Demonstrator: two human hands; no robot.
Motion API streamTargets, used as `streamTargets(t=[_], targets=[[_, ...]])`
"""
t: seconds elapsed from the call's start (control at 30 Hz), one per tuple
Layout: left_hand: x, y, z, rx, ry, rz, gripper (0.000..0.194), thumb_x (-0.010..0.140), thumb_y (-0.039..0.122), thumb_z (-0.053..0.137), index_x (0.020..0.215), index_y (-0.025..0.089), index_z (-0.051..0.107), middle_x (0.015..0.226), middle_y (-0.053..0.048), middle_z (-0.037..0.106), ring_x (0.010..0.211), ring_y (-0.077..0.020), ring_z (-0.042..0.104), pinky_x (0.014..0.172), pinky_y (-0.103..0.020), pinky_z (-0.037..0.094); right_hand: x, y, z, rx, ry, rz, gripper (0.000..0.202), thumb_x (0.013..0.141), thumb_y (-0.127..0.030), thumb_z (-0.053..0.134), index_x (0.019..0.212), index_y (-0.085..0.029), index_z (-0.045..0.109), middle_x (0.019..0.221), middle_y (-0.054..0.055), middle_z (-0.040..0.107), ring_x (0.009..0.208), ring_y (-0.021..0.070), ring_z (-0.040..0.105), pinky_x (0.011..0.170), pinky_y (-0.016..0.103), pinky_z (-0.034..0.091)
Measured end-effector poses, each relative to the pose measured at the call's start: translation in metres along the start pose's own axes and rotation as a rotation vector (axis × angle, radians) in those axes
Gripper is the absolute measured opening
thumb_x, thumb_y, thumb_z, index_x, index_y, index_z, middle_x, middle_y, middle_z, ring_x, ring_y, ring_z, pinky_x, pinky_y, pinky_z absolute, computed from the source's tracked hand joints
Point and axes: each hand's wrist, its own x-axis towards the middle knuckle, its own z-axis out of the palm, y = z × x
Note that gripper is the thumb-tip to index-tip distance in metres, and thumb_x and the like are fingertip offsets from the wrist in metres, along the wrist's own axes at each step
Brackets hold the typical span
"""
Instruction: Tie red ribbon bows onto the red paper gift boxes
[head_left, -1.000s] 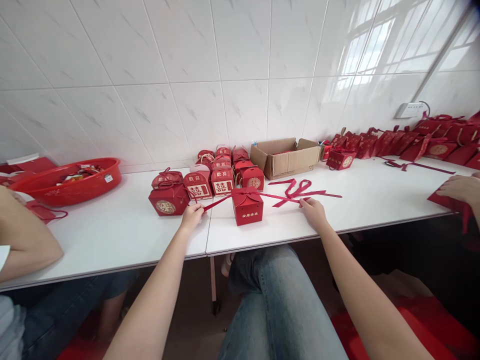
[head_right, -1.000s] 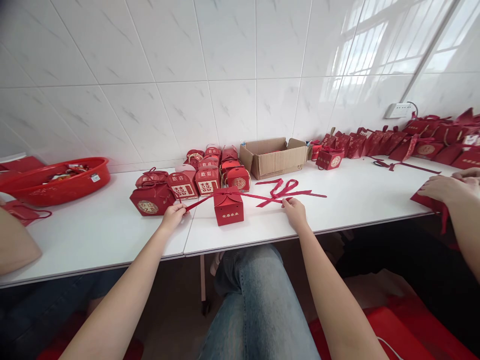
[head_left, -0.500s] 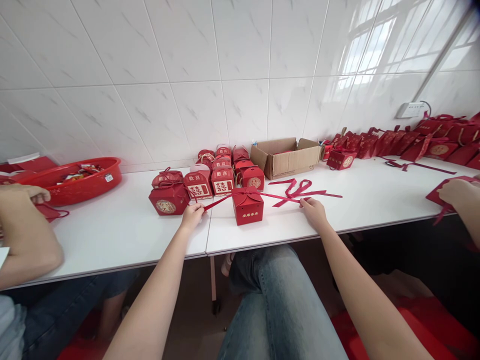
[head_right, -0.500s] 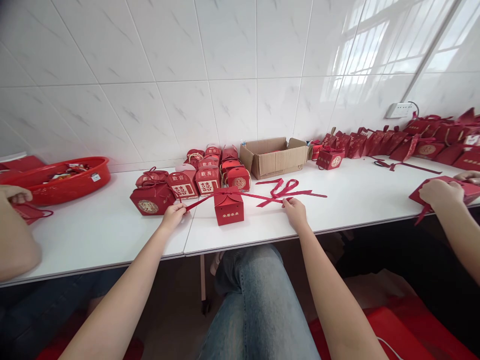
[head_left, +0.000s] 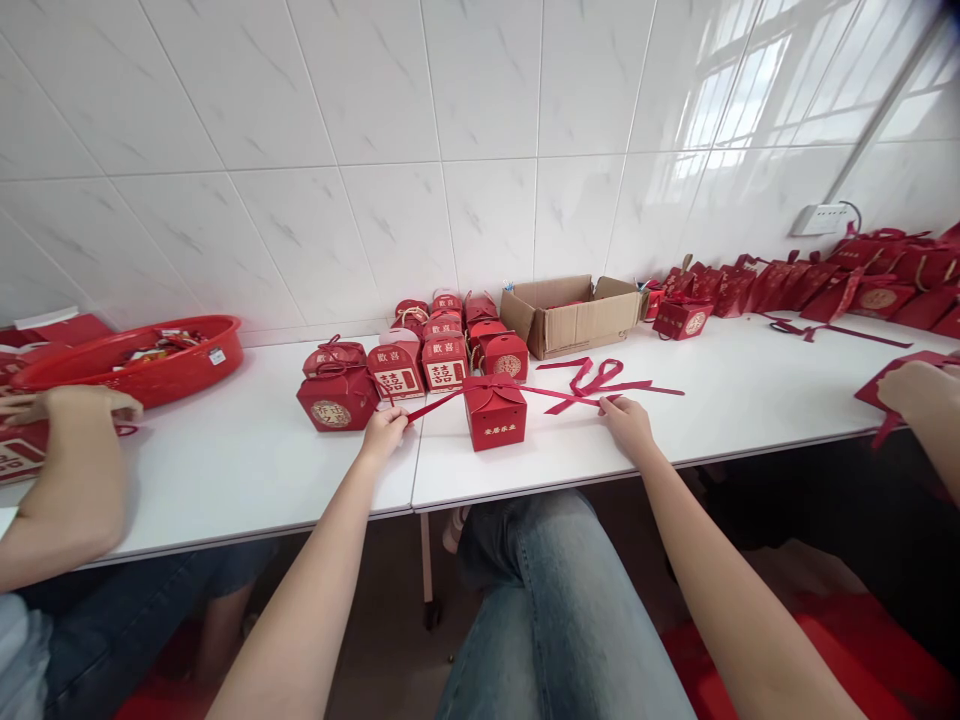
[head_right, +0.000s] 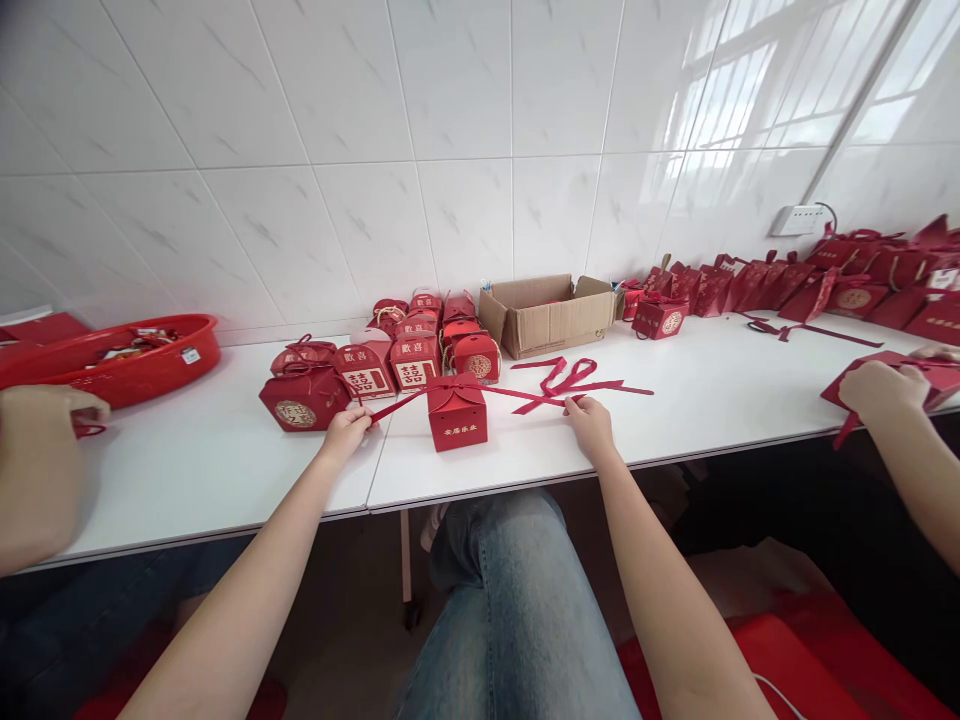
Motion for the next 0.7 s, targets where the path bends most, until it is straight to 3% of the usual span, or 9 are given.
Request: streamTargets(t=[0.7], targets=[[0.0035, -0.0038, -0.0003, 0.007, 0.005, 0.020, 0.012, 0.058, 0.029, 0.048, 0.057, 0.019, 0.054, 0.055, -0.001, 0.053, 0.051, -0.0142, 0.048, 0.045, -0.024, 0.033, -0.0035, -0.0035, -0.0016, 0.005, -0.010, -0.011, 0.034, 0.074, -0.047, 0.049, 0.062, -0.018, 0.060, 0.070, 0.007, 0.065, 0.069, 0.0221, 0.056, 0.065, 0.031, 0.039]])
